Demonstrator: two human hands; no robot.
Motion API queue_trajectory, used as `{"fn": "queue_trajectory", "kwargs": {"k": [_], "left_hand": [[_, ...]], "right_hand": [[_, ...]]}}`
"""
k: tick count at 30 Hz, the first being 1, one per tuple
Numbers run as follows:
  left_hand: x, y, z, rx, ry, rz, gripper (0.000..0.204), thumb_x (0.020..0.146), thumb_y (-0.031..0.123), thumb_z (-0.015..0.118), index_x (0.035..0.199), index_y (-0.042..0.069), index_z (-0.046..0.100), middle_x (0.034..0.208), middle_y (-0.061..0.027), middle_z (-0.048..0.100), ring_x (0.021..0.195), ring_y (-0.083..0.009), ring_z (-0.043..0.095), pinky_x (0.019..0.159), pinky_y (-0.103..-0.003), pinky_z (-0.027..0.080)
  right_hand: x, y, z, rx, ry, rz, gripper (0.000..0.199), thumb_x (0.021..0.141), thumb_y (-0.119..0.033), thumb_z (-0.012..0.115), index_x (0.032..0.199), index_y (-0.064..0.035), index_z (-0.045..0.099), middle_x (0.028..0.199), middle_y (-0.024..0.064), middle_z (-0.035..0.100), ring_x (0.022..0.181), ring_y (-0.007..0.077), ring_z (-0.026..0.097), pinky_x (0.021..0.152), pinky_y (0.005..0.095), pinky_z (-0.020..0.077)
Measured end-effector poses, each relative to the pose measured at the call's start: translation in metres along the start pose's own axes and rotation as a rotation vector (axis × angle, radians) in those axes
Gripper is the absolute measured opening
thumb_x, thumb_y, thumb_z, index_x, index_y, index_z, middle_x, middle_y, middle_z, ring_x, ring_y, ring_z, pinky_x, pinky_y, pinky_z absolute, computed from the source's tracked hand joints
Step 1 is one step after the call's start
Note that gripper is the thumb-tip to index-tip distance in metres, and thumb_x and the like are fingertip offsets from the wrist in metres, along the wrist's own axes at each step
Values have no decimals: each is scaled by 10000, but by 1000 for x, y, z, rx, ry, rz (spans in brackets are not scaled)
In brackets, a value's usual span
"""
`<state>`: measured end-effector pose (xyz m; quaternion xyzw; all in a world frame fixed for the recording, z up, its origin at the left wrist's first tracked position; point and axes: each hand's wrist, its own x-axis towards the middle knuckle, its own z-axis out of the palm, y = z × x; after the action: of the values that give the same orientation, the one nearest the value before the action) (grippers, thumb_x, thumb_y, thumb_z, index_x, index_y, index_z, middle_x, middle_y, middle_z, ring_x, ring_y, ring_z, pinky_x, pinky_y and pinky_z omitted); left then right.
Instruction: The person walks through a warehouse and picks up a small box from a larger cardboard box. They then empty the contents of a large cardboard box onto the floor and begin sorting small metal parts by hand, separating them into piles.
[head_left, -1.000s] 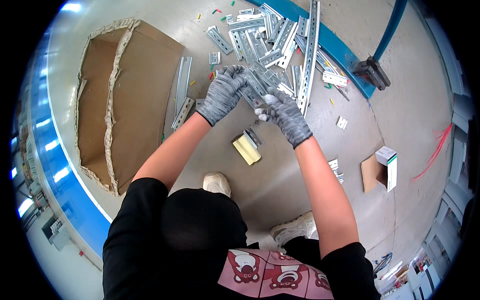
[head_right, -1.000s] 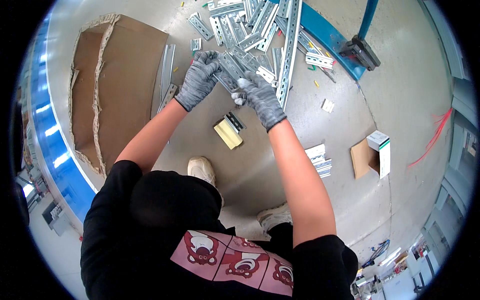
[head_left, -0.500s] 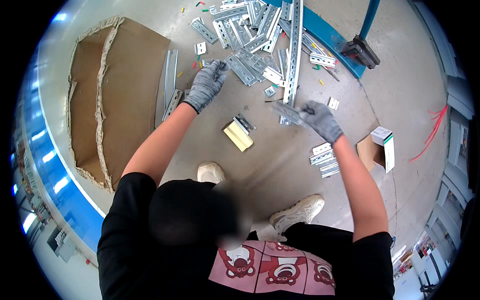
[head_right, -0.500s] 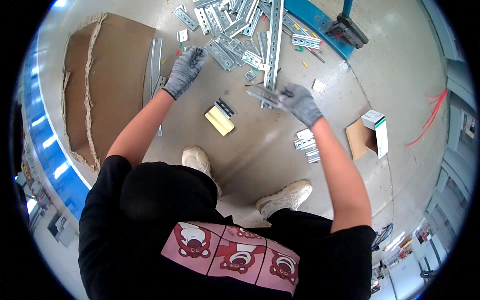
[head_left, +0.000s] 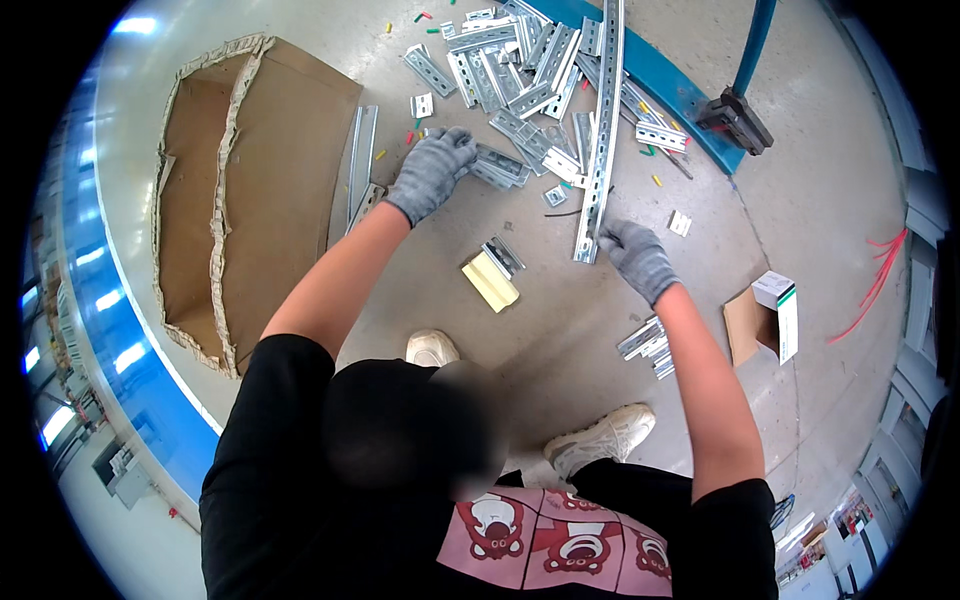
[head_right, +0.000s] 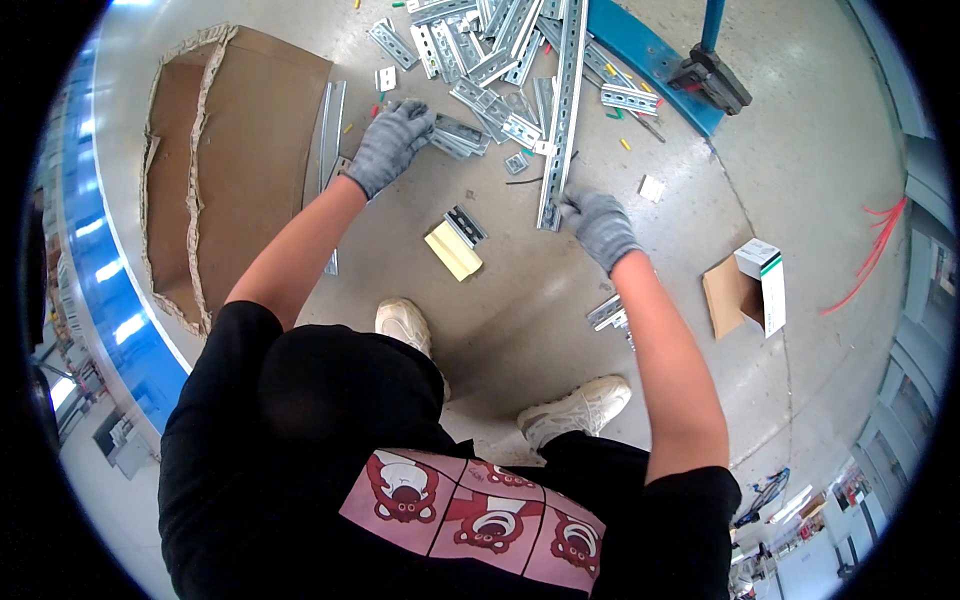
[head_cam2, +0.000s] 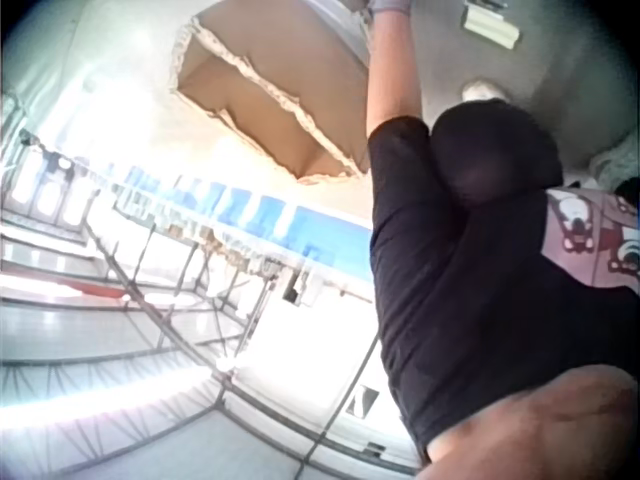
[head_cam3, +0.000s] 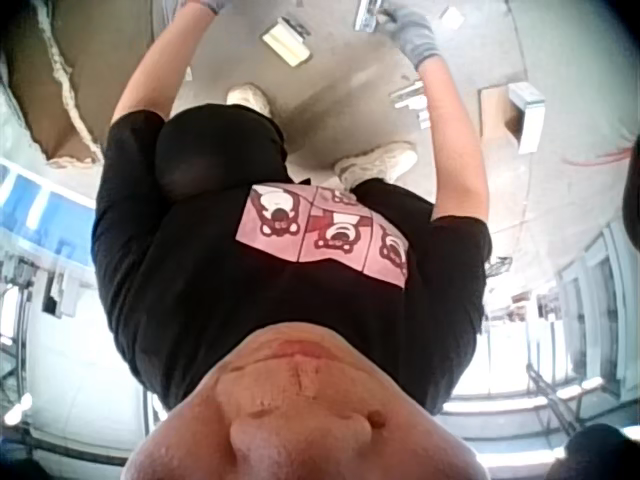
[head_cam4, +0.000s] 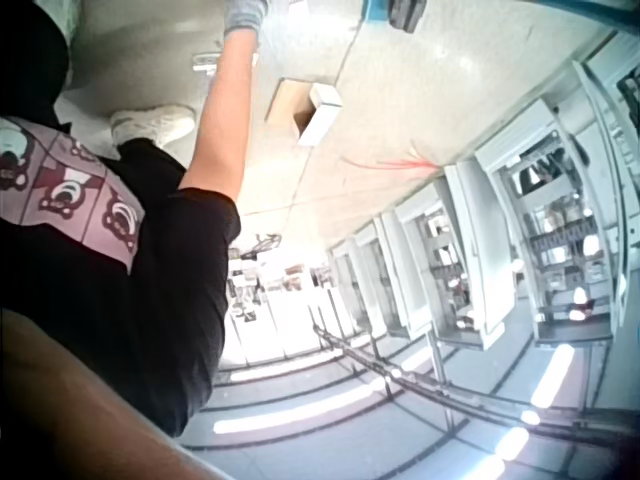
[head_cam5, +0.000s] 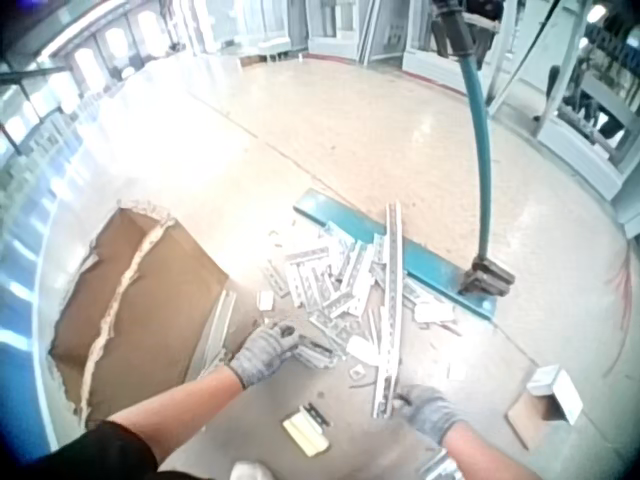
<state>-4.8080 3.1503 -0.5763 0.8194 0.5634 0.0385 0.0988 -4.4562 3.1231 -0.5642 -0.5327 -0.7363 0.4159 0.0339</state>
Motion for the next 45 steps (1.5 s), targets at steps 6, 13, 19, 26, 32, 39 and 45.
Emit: {"fn": "queue_trajectory", "kwargs": {"k": [6, 13, 19, 26, 32, 39, 45], "left_hand": [[-58, -12, -2, -35, -23, -121, 252, 812, 68, 585, 1059, 23, 594, 1114, -144, 574, 1038, -306, 541, 912, -390, 451], [-71, -20, -11, -53, 47, -197, 256, 739, 62, 600, 994, 67, 616, 1076, -134, 583, 1030, -322, 532, 912, -393, 440], [-15, -1, -1, -219, 18, -127, 247, 805, 69, 573, 1049, 101, 600, 1111, -139, 569, 1021, -323, 557, 914, -394, 450], [19, 3, 19, -178, -59, 49, 402, 758, 129, 665, 1136, 71, 545, 1158, -157, 534, 1054, -329, 542, 935, -396, 445], [20, 23, -7, -212, -242, 155, 494, 747, 250, 710, 1176, 73, 539, 1194, -173, 520, 1096, -325, 525, 966, -390, 434], [24, 43, 5, -482, -135, 193, 538, 754, 414, 709, 1171, 115, 549, 1266, -139, 500, 1152, -312, 510, 998, -434, 414], [85, 12, 6, -128, 49, 109, 450, 744, 308, 736, 1105, 105, 559, 1218, -142, 530, 1083, -329, 552, 927, -407, 457]], "right_hand": [[66, -62, 54, 47, 204, -39, 186, 859, -182, 590, 1008, -73, 609, 881, 175, 655, 832, 340, 634, 757, 411, 494], [132, -98, 62, -311, 198, 24, 266, 857, -202, 582, 1099, -91, 603, 914, 152, 669, 869, 335, 634, 792, 419, 495], [86, -57, 11, 349, -123, 170, 249, 815, -213, 638, 973, -21, 628, 805, 141, 658, 716, 240, 617, 699, 354, 495], [-52, 62, -45, -493, -595, 107, 250, 807, -235, 644, 993, -67, 643, 873, 195, 657, 849, 329, 642, 773, 381, 500], [-10, -7, -9, 142, -97, 104, 315, 843, -283, 639, 1039, -37, 613, 922, 187, 655, 841, 328, 629, 781, 373, 487], [21, -36, 5, 145, -156, -26, 247, 879, -210, 584, 1048, -32, 613, 907, 190, 649, 814, 335, 619, 761, 388, 481], [-56, 64, -39, -397, -484, 130, 201, 803, -200, 670, 885, -19, 648, 830, 179, 645, 804, 332, 626, 746, 393, 491]]}}
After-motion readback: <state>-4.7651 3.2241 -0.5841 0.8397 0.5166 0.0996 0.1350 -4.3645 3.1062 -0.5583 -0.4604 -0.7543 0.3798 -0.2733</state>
